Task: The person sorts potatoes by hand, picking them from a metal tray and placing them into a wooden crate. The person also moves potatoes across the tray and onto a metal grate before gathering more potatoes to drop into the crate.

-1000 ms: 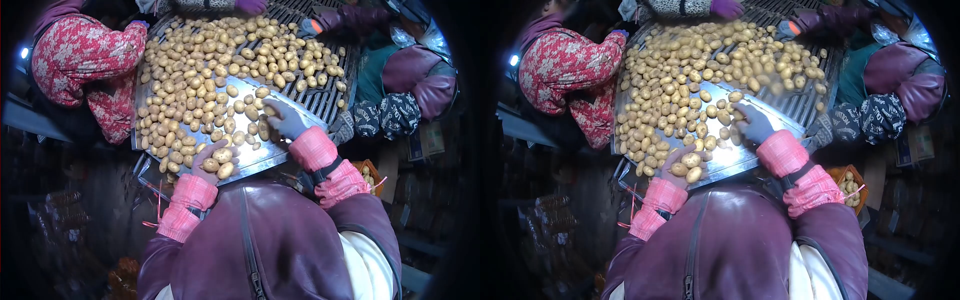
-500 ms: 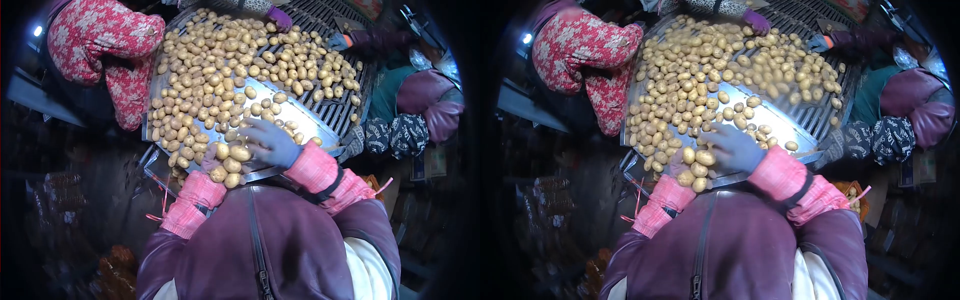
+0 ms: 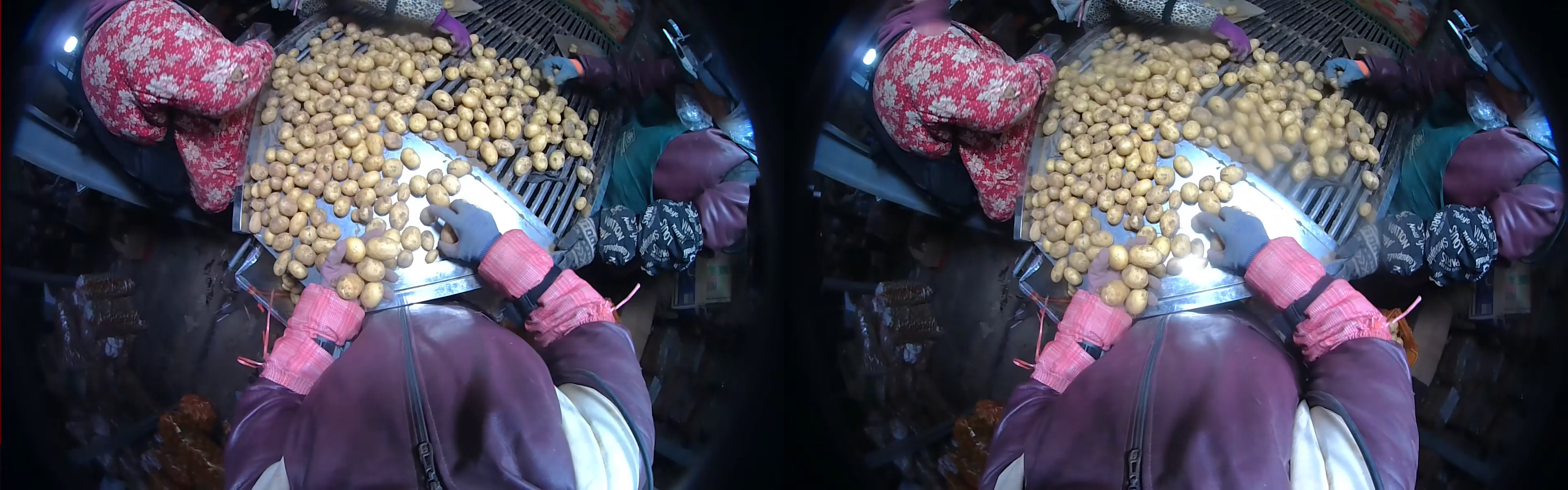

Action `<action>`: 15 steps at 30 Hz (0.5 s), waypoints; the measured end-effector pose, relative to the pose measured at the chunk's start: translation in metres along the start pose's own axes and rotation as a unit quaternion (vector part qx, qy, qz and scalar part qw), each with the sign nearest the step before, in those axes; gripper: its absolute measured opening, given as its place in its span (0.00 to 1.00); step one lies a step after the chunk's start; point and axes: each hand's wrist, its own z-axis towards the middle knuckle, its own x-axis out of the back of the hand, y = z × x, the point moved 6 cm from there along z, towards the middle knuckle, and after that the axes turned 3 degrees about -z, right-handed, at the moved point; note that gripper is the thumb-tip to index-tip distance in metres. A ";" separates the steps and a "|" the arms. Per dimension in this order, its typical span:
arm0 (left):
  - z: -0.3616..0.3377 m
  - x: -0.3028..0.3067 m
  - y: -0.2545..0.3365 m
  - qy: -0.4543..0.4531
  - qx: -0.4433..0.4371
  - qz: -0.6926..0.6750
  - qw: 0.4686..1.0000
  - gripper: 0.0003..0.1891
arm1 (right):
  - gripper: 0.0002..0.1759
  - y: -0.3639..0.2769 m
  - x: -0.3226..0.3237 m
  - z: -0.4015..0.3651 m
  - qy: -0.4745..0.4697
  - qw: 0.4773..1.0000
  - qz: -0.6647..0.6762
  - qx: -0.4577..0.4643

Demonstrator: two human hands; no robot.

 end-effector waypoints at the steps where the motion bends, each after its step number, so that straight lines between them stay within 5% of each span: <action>1: 0.000 0.002 0.001 0.008 -0.008 -0.001 1.000 0.43 | 0.32 0.002 0.011 0.002 0.031 0.998 0.038 -0.025; 3: -0.001 0.000 -0.001 0.012 -0.018 -0.015 1.000 0.44 | 0.28 0.011 0.028 0.011 0.074 0.993 0.073 -0.060; 5: 0.000 -0.005 -0.001 0.000 -0.022 -0.036 0.999 0.45 | 0.30 0.019 0.021 0.027 0.141 0.989 -0.033 -0.007; 9: -0.003 -0.010 0.000 0.055 -0.059 -0.029 0.996 0.47 | 0.25 0.009 -0.010 0.046 0.018 0.996 -0.093 -0.002; 11: -0.007 -0.017 -0.002 0.010 -0.045 -0.023 0.999 0.44 | 0.24 0.002 -0.018 0.049 -0.029 0.993 -0.113 0.014; 13: -0.008 -0.015 -0.004 0.018 -0.041 -0.049 0.998 0.47 | 0.20 -0.008 -0.034 0.045 -0.088 0.976 -0.155 0.127; 15: -0.012 -0.022 -0.001 0.027 -0.060 -0.044 0.997 0.45 | 0.18 -0.005 -0.027 0.035 -0.041 0.980 -0.110 0.160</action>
